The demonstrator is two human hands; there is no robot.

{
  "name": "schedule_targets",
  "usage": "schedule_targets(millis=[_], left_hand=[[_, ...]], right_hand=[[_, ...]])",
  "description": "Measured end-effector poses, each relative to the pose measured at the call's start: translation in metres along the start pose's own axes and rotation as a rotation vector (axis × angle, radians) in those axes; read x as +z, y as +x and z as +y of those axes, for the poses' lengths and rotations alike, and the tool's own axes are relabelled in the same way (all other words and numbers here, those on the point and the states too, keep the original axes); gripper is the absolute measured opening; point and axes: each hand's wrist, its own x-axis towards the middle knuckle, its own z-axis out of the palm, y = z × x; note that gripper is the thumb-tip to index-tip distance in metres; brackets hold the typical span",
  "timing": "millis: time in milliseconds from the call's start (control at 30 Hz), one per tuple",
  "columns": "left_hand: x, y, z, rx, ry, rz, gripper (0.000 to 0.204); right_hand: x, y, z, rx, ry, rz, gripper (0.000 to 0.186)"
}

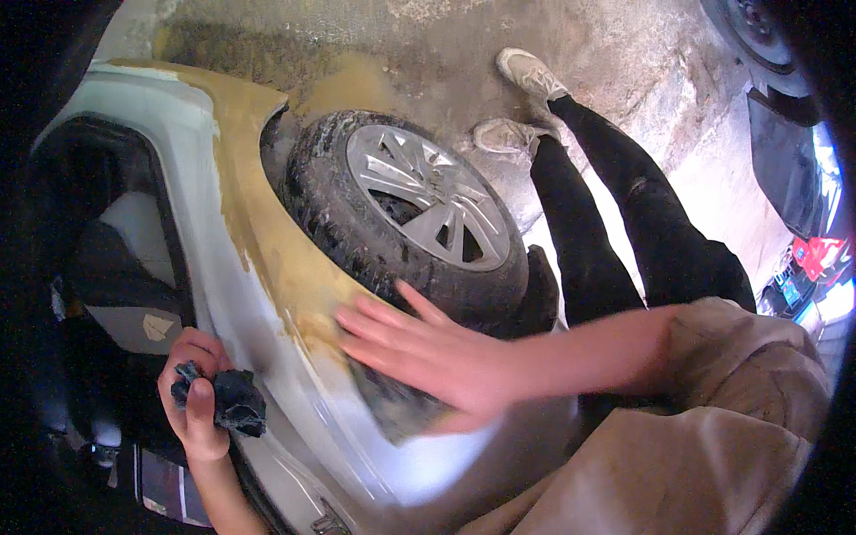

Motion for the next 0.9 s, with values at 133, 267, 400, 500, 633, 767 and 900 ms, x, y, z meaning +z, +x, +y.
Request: schedule_targets(millis=[133, 267, 400, 500, 633, 767, 900], left_hand=[[0.001, 0.001, -0.001, -0.002, 0.018, 0.005, 0.044], [0.002, 0.003, -0.002, 0.011, 0.014, 0.008, 0.044], [0.002, 0.001, -0.002, -0.005, 0.061, 0.012, 0.043], [0.001, 0.002, -0.002, -0.019, 0.063, 0.008, 0.042], [0.004, 0.005, -0.001, -0.014, 0.048, 0.005, 0.042], [0.005, 0.005, -0.002, -0.035, 0.049, 0.027, 0.042], [0.003, 0.006, -0.003, -0.010, 0.065, -0.006, 0.042]], right_hand=[[-0.007, 0.071, 0.022, 0.071, -0.043, 0.196, 0.099], [0.006, -0.009, -0.003, -0.015, 0.001, -0.034, 0.109], [0.010, -0.029, -0.010, 0.093, -0.028, -0.091, 0.116], [-0.001, 0.026, 0.007, 0.049, -0.027, 0.129, 0.109], [0.006, -0.010, -0.006, 0.075, -0.029, 0.119, 0.109], [0.015, -0.058, -0.019, 0.246, -0.041, -0.145, 0.118], [0.005, 0.006, -0.006, 0.188, 0.007, 0.130, 0.123]])
